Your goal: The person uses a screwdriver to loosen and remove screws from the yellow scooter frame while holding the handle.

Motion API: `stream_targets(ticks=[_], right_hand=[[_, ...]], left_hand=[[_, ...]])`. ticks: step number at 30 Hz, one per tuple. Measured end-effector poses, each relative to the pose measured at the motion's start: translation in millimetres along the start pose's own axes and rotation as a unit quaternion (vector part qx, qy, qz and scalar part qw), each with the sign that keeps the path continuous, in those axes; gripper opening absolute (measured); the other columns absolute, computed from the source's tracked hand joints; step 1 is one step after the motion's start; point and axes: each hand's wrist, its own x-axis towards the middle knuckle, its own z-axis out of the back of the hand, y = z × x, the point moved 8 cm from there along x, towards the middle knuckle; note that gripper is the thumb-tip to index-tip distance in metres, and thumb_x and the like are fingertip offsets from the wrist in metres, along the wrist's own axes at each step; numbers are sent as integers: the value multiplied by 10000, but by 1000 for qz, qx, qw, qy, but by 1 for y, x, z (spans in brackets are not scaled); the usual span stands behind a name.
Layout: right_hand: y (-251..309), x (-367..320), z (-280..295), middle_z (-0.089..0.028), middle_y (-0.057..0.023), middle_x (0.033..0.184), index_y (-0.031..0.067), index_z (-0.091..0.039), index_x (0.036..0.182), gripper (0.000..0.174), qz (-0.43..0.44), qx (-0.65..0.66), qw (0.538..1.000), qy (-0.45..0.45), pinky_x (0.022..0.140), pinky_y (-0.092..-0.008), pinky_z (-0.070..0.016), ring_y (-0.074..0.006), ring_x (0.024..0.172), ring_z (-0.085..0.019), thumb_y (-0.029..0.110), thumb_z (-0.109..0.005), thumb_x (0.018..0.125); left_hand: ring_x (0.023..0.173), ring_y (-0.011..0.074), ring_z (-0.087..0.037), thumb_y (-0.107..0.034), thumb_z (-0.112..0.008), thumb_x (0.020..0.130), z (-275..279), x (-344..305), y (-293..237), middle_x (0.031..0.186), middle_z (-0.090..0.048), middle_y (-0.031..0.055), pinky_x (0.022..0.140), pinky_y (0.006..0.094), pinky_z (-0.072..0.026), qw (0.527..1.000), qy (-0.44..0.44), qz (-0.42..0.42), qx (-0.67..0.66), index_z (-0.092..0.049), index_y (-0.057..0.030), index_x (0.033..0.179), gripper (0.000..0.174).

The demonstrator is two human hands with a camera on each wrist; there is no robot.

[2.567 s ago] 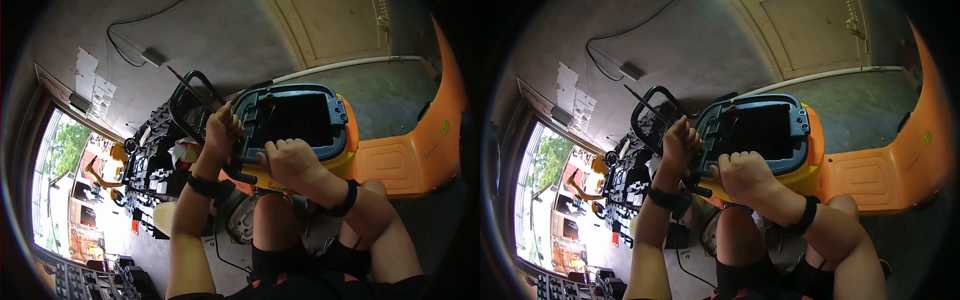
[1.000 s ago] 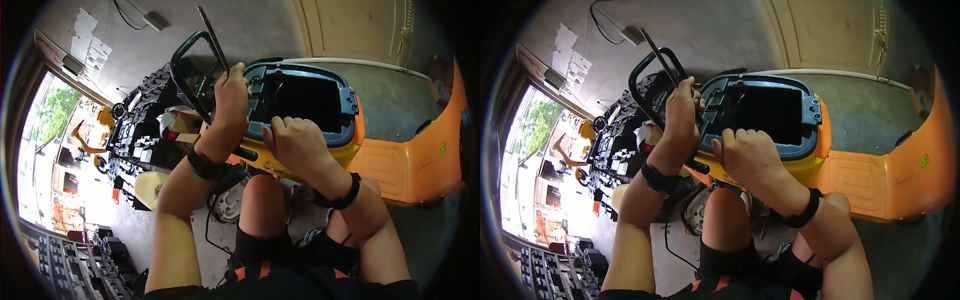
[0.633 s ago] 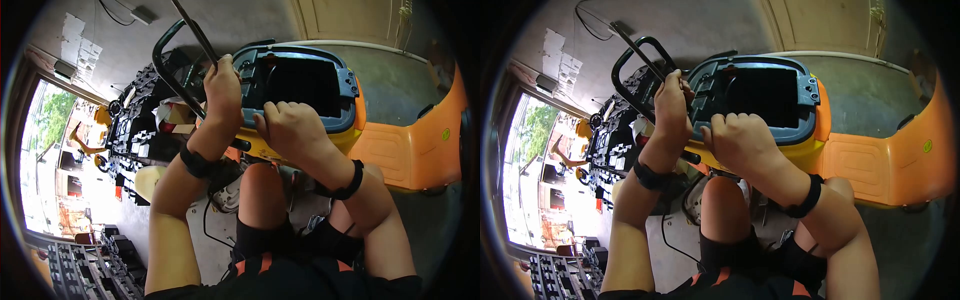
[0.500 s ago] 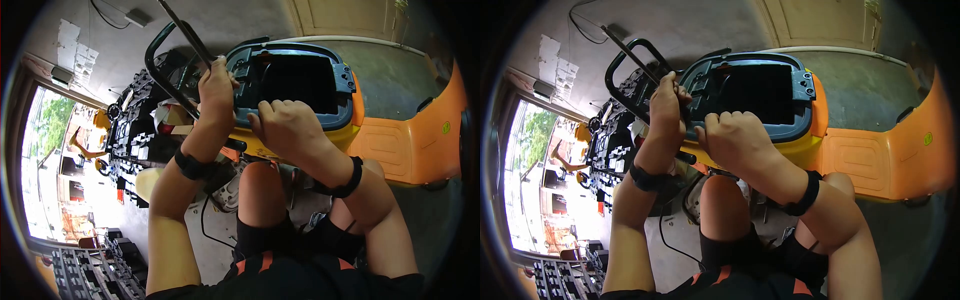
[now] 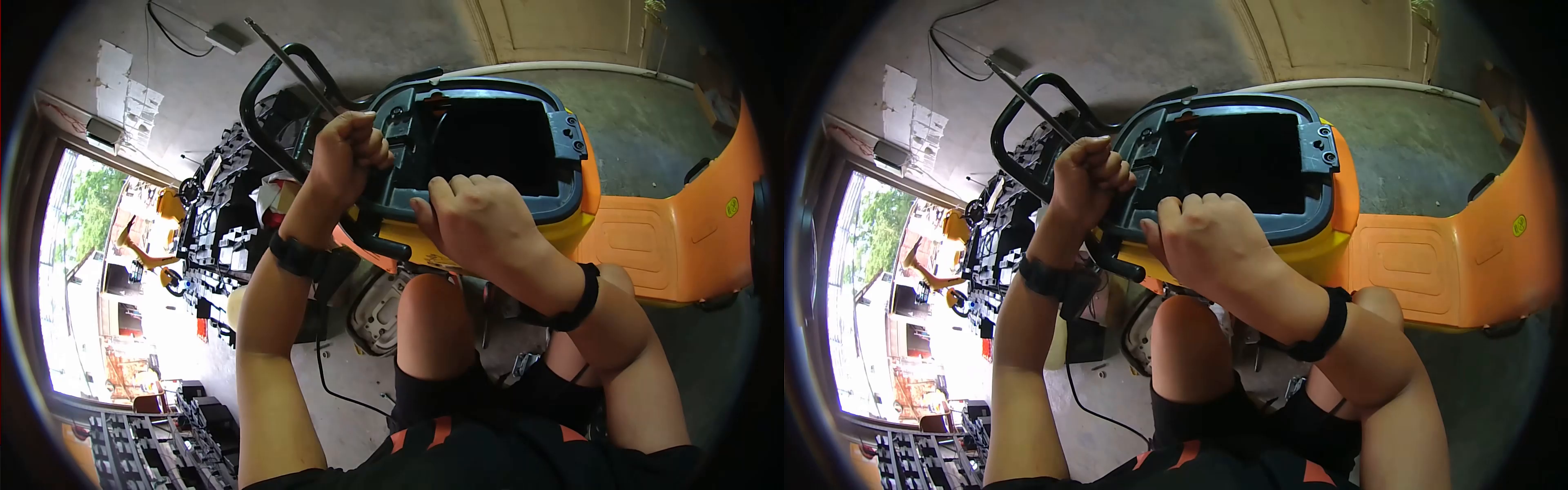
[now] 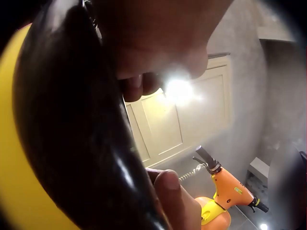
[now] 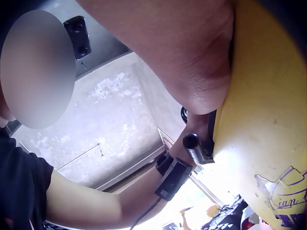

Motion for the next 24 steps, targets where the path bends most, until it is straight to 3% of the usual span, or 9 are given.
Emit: stream_targets(ticks=[1, 4, 9, 14, 17, 18, 20, 21, 24], right_hand=[[0, 0, 1, -574, -82, 623, 70, -554, 744, 326, 0, 0, 1000, 0, 546, -373, -481, -264, 557, -602, 304, -566, 971], [1, 1, 3, -567, -84, 619, 72, -545, 739, 286, 13, 12, 1000, -7, 549, -375, -478, -272, 561, -600, 259, -583, 952], [2, 2, 0, -595, -86, 626, 84, -563, 743, 292, 11, -10, 1000, 6, 550, -375, -468, -264, 563, -610, 289, -562, 951], [3, 2, 4, -597, -89, 629, 79, -562, 746, 302, 9, -13, 1000, 2, 552, -376, -470, -267, 566, -613, 298, -557, 953], [2, 1, 5, -605, -96, 636, 78, -569, 755, 301, 6, 7, 1000, -1, 558, -377, -474, -269, 564, -615, 306, -561, 951], [1, 0, 4, -609, -97, 637, 79, -575, 759, 298, 6, 4, 1000, -8, 560, -380, -475, -271, 562, -613, 308, -562, 950], [-2, -3, 5, -609, -96, 637, 80, -575, 757, 300, 0, -2, 1000, -15, 562, -382, -474, -271, 563, -613, 309, -563, 950], [-1, -4, 3, -608, -96, 636, 80, -576, 755, 302, 8, 3, 1000, -11, 563, -383, -474, -271, 564, -613, 311, -564, 949], [2, -1, 4, -611, -95, 647, 77, -575, 753, 303, 11, 4, 1000, -9, 574, -376, -488, -266, 581, -621, 303, -564, 955]], left_hand=[[490, 145, -280, -231, -441, 947, 4, 2, 0, 516, -233, -24, 599, 346, -356, 1000, 0, 0, 0, -273, -188, 558, 426], [481, 155, -228, -222, -437, 925, -9, 5, 1, 500, -207, -16, 572, 352, -310, 981, 192, 14, -30, -263, -174, 550, 416], [477, 183, -215, -241, -473, 895, -12, 9, 1, 506, -184, -1, 560, 373, -297, 949, 312, 18, -36, -269, -149, 551, 411], [487, 169, -236, -211, -471, 922, -11, 5, 2, 515, -216, -5, 550, 350, -292, 969, 245, 5, -16, -269, -152, 555, 423], [505, 155, -330, -242, -479, 970, -11, -2, -1, 530, -317, 1, 551, 325, -319, 986, 114, -43, 114, -334, -144, 575, 432], [505, 155, -330, -242, -479, 970, -16, -6, 0, 530, -317, 1, 551, 325, -319, 984, 127, -43, 117, -334, -144, 575, 432], [522, 157, -419, -269, -495, 982, -3, -6, -4, 536, -365, -2, 570, 305, -370, 984, 9, -55, 167, -401, -125, 596, 422], [522, 157, -419, -269, -495, 982, -6, -6, -4, 536, -365, -2, 570, 305, -370, 985, 11, -55, 163, -401, -125, 596, 422], [585, 170, -510, -264, -515, 990, -5, -16, -20, 587, -431, 10, 628, 297, -430, 956, -104, -77, 262, -497, -91, 680, 356]])
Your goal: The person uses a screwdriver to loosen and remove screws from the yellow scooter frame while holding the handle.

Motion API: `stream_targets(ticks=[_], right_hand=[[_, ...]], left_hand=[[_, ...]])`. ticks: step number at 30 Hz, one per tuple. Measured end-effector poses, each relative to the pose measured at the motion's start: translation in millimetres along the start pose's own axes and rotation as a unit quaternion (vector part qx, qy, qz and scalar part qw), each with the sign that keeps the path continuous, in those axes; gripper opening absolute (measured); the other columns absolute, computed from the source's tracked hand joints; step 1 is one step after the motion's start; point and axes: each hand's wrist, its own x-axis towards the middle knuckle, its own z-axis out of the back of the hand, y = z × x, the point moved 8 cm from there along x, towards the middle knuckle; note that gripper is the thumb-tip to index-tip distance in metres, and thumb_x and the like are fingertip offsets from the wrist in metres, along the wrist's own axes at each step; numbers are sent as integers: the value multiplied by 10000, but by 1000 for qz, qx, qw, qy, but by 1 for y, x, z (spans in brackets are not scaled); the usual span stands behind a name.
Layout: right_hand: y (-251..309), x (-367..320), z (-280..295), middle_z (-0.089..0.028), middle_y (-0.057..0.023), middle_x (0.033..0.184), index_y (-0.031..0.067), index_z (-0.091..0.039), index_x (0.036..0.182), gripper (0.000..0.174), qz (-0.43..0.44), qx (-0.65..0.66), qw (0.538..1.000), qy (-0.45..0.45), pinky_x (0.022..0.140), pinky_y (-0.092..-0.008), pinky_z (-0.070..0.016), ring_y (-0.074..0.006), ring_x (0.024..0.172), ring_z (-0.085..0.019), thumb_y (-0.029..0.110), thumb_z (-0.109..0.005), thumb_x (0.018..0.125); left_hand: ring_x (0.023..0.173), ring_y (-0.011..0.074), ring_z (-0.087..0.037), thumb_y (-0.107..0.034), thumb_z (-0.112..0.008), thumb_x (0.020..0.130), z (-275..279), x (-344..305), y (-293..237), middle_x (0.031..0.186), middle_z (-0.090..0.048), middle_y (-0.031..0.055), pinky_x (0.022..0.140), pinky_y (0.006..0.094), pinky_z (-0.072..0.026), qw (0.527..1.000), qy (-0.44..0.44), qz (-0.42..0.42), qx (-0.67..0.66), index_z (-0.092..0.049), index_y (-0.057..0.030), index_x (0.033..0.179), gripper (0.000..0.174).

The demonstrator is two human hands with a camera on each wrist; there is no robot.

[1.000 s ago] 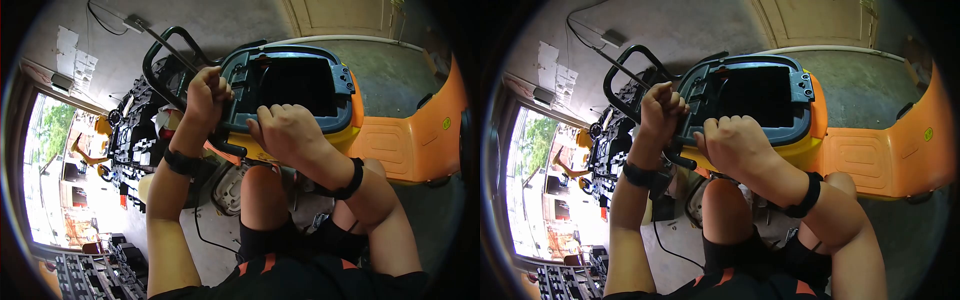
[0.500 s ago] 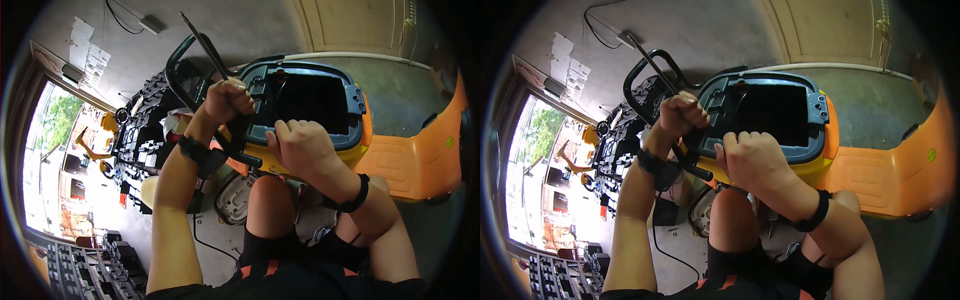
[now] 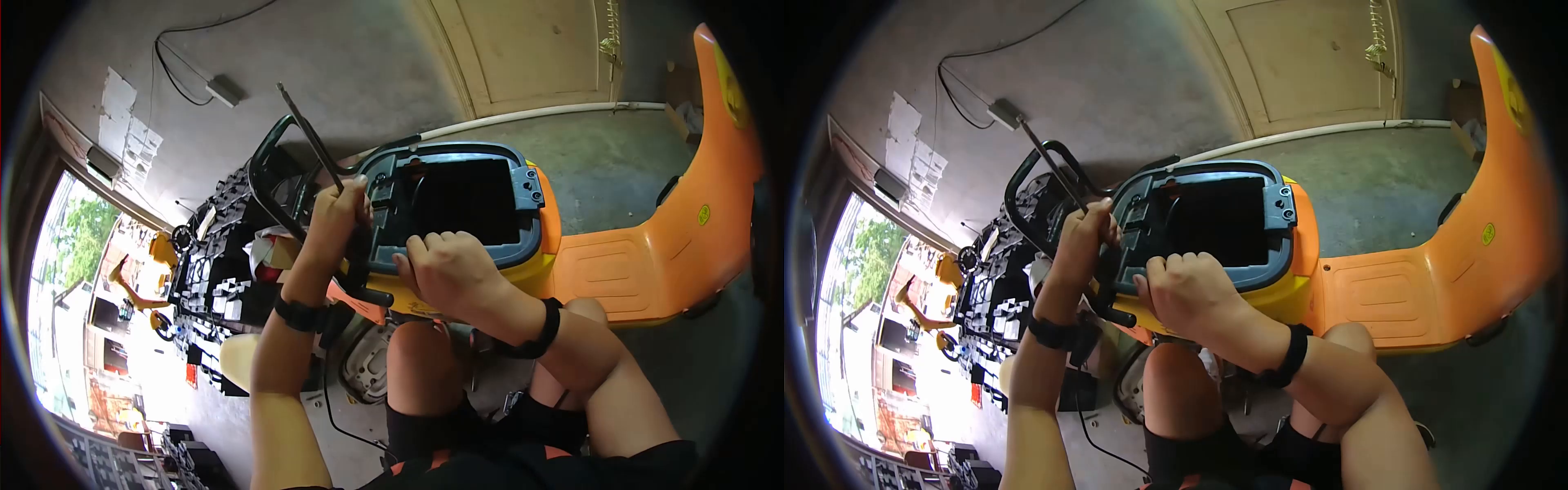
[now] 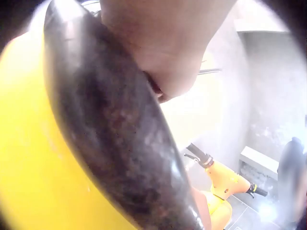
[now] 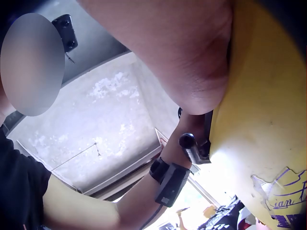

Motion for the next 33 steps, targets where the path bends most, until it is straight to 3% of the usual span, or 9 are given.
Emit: stream_targets(ticks=[1, 3, 4, 7, 13, 19, 23, 33], right_hand=[[0, 0, 1, -608, -90, 647, 75, -570, 747, 299, -8, -2, 1000, 4, 579, -373, -500, -263, 590, -626, 290, -568, 955], [-1, 0, -1, -608, -91, 648, 74, -570, 747, 300, -6, -2, 1000, 10, 584, -374, -502, -264, 593, -629, 291, -568, 955], [-1, 0, -2, -609, -91, 650, 73, -571, 747, 302, -8, 0, 1000, 10, 589, -375, -504, -264, 597, -631, 291, -568, 956], [-1, 0, -2, -607, -90, 646, 68, -577, 753, 303, -4, -4, 1000, 9, 588, -376, -506, -265, 598, -633, 295, -573, 954], [-1, -1, -1, -609, -86, 647, 63, -587, 762, 303, 2, 3, 1000, -5, 585, -371, -501, -261, 603, -634, 297, -576, 954], [-1, -1, -3, -608, -85, 647, 65, -586, 760, 303, -3, -5, 1000, 4, 585, -365, -496, -256, 602, -632, 298, -582, 954], [-1, -1, -3, -639, -111, 681, 55, -614, 778, 330, 4, 9, 1000, 8, 589, -368, -488, -265, 603, -633, 325, -558, 960], [0, 0, 2, -590, -72, 630, 74, -571, 743, 258, 5, 2, 1000, -11, 563, -364, -477, -249, 576, -618, 255, -598, 925]], left_hand=[[585, 170, -510, -264, -515, 990, 1, 1, 2, 587, -431, 10, 628, 297, -430, 1000, -2, 2, -4, -497, -91, 680, 356], [653, 172, -529, -245, -534, 988, 6, 5, 4, 657, -483, 20, 676, 292, -438, 987, -22, -19, -159, -516, -94, 725, 304], [687, 178, -522, -235, -555, 981, 1, 2, 2, 689, -485, 17, 719, 307, -439, 963, -19, 33, -268, -507, -114, 741, 273], [657, 181, -494, -236, -559, 980, 8, 3, 18, 654, -441, 5, 714, 336, -436, 943, -51, 51, -326, -467, -143, 711, 300], [616, 185, -476, -311, -577, 968, 7, -3, 18, 598, -390, -7, 711, 358, -429, 953, -61, 63, -289, -406, -178, 648, 386], [575, 185, -451, -313, -481, 1008, -2, 1, 20, 551, -359, -1, 692, 364, -419, 982, -5, 51, -182, -414, -157, 640, 405], [541, 176, -414, -304, -456, 1014, 3, 2, 26, 534, -322, -10, 664, 365, -411, 968, -13, 51, -245, -390, -164, 624, 420], [460, 152, -271, -266, -433, 1002, -5, 14, 24, 504, -249, -12, 534, 335, -325, 949, 131, 39, -285, -308, -179, 567, 461]])
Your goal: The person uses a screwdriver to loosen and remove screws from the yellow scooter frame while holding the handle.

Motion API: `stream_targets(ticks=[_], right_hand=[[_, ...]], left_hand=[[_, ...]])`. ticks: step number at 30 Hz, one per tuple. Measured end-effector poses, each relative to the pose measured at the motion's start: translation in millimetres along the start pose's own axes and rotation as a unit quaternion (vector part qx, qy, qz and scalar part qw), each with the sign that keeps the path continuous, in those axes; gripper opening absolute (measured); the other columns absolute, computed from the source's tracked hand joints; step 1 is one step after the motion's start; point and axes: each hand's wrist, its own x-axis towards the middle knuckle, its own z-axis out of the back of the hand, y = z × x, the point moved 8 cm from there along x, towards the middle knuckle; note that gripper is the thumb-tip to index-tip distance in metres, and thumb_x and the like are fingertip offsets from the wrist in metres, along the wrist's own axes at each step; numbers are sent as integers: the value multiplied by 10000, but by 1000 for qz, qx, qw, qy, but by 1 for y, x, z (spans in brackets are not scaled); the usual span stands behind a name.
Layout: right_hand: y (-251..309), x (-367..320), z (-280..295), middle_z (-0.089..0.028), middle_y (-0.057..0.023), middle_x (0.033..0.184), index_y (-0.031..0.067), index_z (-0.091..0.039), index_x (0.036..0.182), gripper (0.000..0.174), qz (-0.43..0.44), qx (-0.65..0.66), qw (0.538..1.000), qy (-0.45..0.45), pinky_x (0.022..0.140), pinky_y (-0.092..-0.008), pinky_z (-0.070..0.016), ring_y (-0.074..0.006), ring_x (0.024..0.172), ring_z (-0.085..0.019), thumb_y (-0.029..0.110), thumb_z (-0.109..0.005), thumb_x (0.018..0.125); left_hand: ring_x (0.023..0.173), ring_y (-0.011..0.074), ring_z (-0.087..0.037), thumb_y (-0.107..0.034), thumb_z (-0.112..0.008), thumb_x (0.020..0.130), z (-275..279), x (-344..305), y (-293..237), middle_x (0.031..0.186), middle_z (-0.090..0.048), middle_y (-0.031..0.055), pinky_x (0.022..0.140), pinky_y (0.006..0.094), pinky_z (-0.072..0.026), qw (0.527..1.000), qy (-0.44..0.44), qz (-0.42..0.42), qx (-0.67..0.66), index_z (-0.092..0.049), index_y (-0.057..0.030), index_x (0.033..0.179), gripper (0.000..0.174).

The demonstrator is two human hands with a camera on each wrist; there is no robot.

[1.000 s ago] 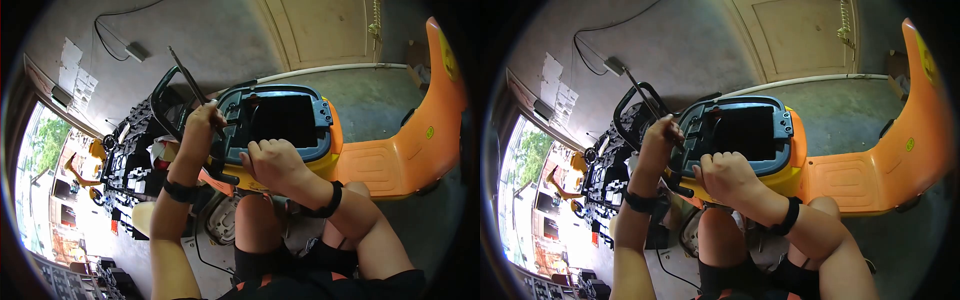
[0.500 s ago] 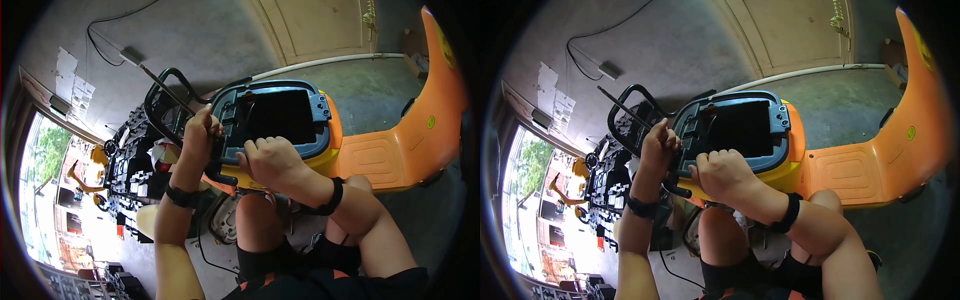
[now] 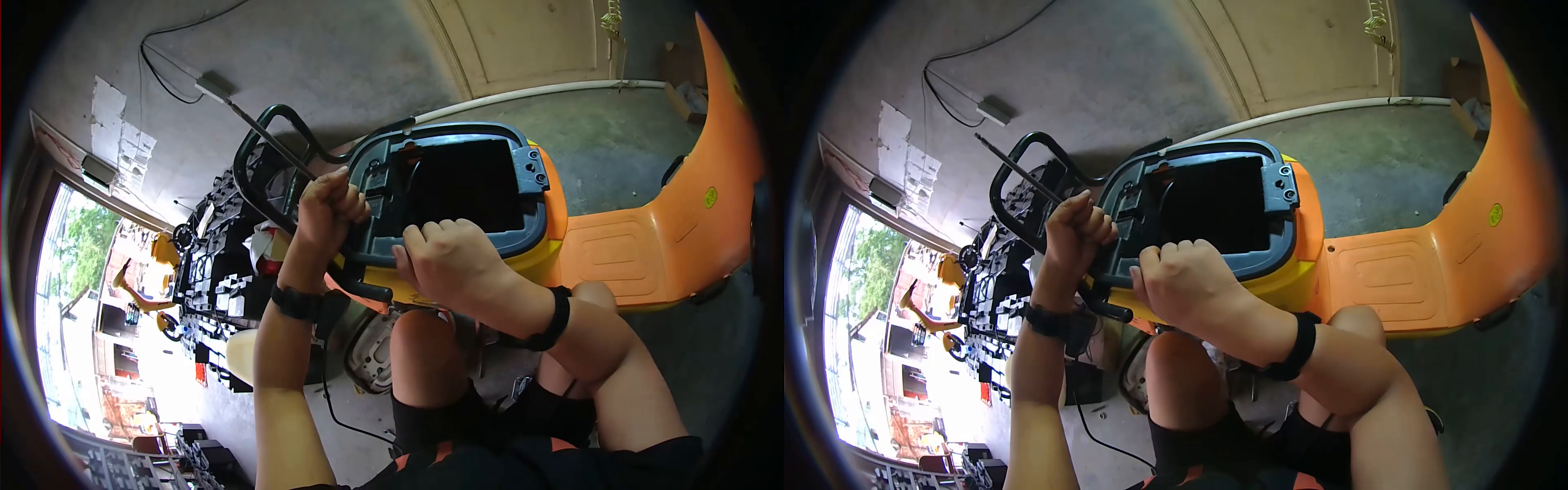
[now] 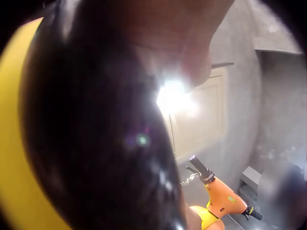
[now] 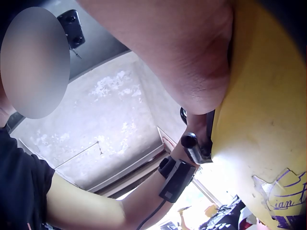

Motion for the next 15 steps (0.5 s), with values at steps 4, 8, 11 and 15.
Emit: stream_targets(ticks=[4, 8, 11, 15], right_hand=[[0, -1, -2, -600, -75, 645, 71, -586, 763, 257, 2, -2, 1000, 8, 574, -363, -474, -244, 581, -613, 271, -589, 926], [0, 0, -1, -581, -72, 624, 73, -564, 741, 251, 3, -3, 1000, 1, 562, -357, -472, -244, 566, -603, 243, -593, 924], [0, 0, -2, -575, -65, 620, 77, -561, 736, 256, 7, -2, 1000, 4, 554, -354, -463, -235, 562, -600, 245, -590, 927], [0, -1, 0, -576, -62, 618, 79, -566, 737, 263, 5, -7, 1000, -6, 550, -354, -462, -235, 556, -599, 258, -587, 929]], left_hand=[[450, 144, -224, -249, -419, 994, -3, 4, 1, 492, -225, -14, 514, 334, -284, 997, 71, 5, -14, -282, -176, 560, 461], [445, 139, -200, -246, -424, 984, -8, 7, 0, 492, -208, -20, 508, 334, -258, 990, 142, 21, 4, -266, -177, 572, 446], [457, 143, -194, -256, -454, 969, -19, 4, -2, 509, -197, -15, 509, 340, -223, 973, 229, 5, 7, -259, -155, 583, 444], [460, 149, -203, -256, -455, 979, -18, 2, -4, 505, -209, -16, 512, 344, -237, 976, 214, -22, 22, -277, -144, 572, 458]])
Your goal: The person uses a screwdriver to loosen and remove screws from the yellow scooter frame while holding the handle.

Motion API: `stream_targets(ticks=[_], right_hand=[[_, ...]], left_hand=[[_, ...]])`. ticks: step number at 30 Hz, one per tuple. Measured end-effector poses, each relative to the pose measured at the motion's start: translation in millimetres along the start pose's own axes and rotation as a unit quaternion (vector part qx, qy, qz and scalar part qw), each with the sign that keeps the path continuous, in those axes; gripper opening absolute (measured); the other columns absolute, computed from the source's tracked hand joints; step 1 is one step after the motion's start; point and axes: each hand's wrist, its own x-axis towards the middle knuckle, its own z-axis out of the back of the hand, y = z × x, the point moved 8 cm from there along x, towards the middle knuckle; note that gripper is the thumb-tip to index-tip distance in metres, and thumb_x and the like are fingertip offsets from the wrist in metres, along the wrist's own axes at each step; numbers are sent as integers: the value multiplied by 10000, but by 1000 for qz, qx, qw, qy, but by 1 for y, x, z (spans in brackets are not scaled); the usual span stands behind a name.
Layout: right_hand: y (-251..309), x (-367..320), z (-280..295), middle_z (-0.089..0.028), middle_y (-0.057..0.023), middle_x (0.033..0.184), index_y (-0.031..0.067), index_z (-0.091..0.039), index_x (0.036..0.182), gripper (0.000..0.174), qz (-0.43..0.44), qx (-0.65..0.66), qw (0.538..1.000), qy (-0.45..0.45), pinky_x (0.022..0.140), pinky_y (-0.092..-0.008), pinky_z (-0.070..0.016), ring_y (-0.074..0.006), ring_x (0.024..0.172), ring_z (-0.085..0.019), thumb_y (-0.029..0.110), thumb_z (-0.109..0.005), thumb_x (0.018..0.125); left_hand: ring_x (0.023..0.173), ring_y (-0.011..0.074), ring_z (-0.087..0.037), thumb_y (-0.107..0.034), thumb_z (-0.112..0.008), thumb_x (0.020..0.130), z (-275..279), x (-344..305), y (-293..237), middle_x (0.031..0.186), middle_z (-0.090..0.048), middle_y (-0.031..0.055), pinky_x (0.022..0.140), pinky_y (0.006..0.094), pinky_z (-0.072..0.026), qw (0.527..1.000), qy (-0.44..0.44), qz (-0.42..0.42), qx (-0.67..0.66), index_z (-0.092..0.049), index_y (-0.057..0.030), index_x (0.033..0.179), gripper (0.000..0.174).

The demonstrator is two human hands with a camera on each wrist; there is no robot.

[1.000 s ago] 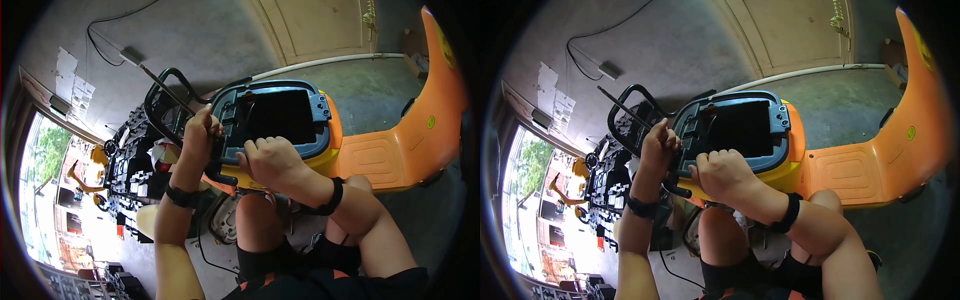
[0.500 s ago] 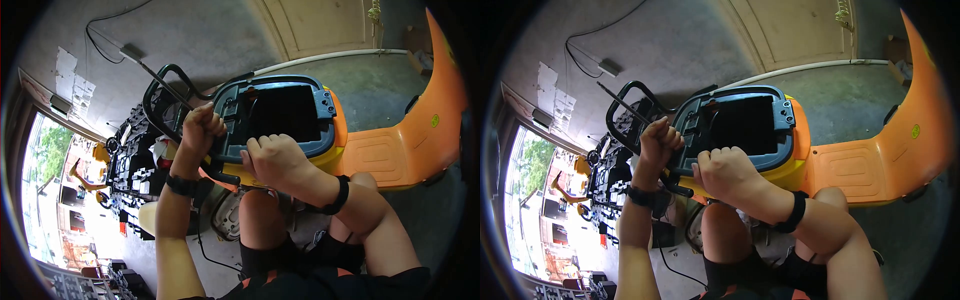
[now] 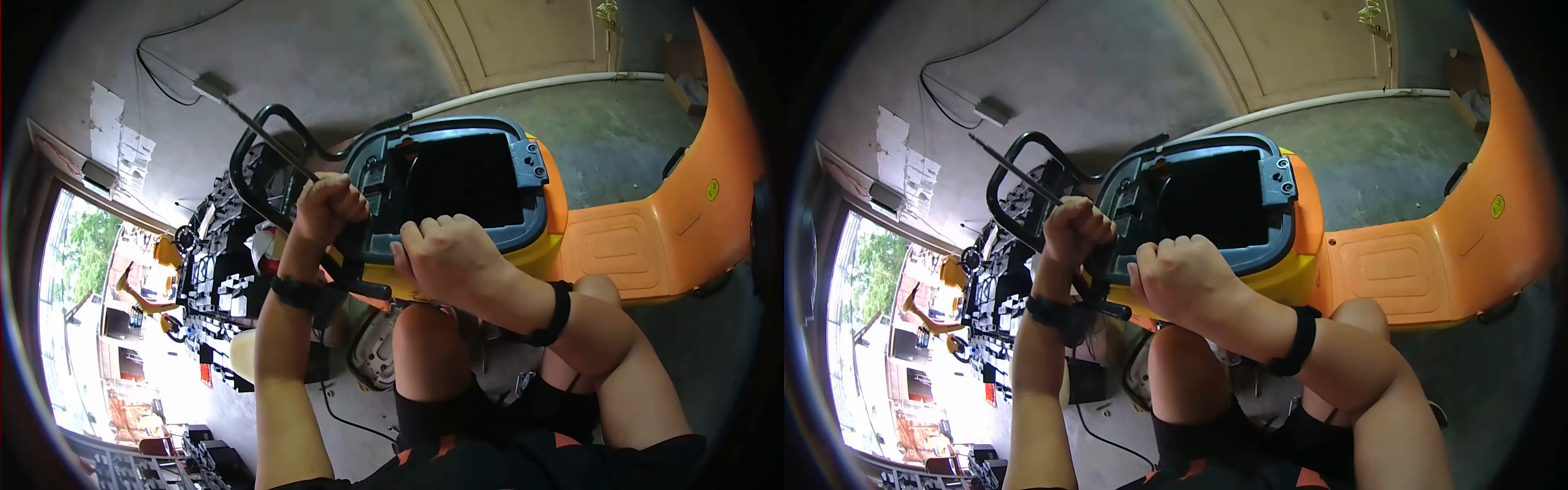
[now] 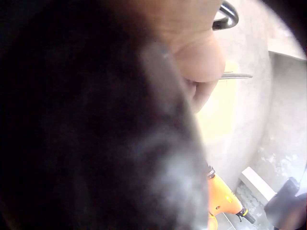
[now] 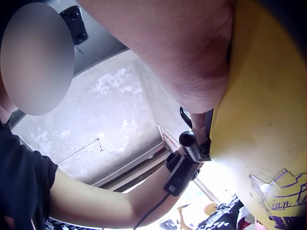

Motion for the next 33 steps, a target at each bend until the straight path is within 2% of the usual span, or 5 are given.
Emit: stream_targets(ticks=[4, 6, 12, 15, 33], right_hand=[[-1, -1, -1, -586, -64, 617, 82, -571, 737, 270, -3, 3, 1000, -24, 558, -353, -475, -240, 563, -611, 272, -590, 928], [-2, -2, -2, -592, -65, 622, 86, -576, 741, 269, -8, 5, 1000, -20, 564, -351, -481, -240, 568, -616, 279, -588, 930], [-2, -3, -1, -595, -62, 630, 89, -580, 742, 280, -16, 13, 1000, -10, 563, -354, -469, -238, 565, -610, 285, -572, 942], [-3, -2, -3, -608, -75, 645, 77, -588, 757, 284, -23, 18, 1000, 9, 573, -359, -476, -248, 581, -619, 288, -571, 946], [-2, -2, -3, -604, -78, 639, 70, -591, 758, 282, -7, 21, 1000, -6, 571, -360, -477, -252, 583, -621, 286, -593, 938]], left_hand=[[456, 149, -267, -277, -456, 1005, -5, -5, 0, 507, -263, -11, 528, 339, -304, 995, -80, -9, 65, -303, -155, 581, 467], [471, 159, -360, -287, -468, 1030, 7, -13, -3, 527, -340, 4, 548, 341, -373, 946, -278, 18, 163, -348, -137, 589, 481], [696, 170, -560, -249, -459, 1042, -1, -23, -28, 671, -540, 56, 700, 306, -457, 884, -356, -46, 299, -468, -87, 692, 386], [753, 161, -553, -214, -465, 1038, -7, -23, -36, 756, -537, 58, 757, 312, -460, 899, -391, -63, 188, -489, -71, 785, 291], [632, 184, -494, -310, -499, 1016, 1, -26, -1, 607, -422, 21, 712, 349, -459, 919, -372, 20, 127, -419, -135, 681, 386]])
